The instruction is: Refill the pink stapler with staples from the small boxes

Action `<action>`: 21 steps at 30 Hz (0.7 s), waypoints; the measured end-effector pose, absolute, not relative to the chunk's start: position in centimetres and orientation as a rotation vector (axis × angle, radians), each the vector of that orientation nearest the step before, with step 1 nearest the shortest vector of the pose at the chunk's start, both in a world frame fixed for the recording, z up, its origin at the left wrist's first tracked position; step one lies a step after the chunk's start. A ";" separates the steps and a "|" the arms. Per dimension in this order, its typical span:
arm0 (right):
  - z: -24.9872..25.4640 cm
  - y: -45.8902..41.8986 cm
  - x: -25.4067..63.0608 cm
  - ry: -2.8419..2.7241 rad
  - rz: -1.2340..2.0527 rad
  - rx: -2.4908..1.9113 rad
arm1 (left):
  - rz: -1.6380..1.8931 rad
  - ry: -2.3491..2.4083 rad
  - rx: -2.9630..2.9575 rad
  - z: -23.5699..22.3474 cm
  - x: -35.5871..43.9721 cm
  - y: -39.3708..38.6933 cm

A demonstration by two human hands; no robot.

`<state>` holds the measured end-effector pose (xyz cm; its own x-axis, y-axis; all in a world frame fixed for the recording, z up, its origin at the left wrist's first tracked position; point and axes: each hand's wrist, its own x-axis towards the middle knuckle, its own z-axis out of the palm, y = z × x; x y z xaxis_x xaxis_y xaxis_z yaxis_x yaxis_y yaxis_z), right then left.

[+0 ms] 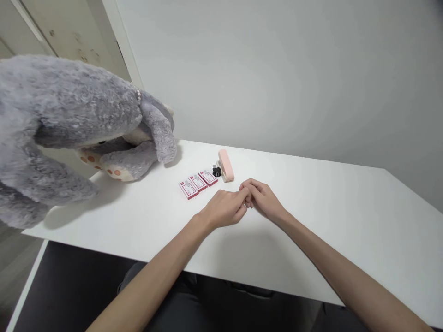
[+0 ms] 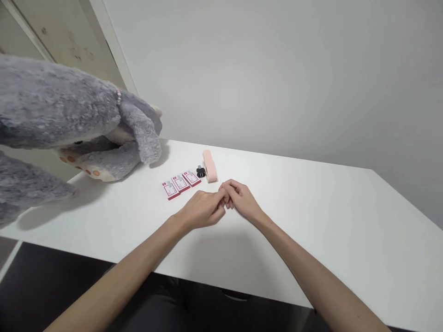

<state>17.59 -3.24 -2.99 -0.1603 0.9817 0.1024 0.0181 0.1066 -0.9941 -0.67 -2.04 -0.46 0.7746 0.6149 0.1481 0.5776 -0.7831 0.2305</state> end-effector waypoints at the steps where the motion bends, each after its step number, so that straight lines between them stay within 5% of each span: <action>1: -3.0 -3.2 17.6 -1.393 1.231 -1.073 | 0.319 0.947 2.794 -0.5 -0.7 -2.0; 21: -3.1 -3.2 17.7 -1.387 1.239 -1.071 | 0.334 0.930 2.799 -0.5 -0.7 -2.0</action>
<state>17.69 -3.21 -3.05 -0.1593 0.9824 0.0973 0.0134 0.1007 -0.9948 -0.67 -2.01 -0.47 0.7800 0.6060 0.1563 0.5673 -0.7900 0.2325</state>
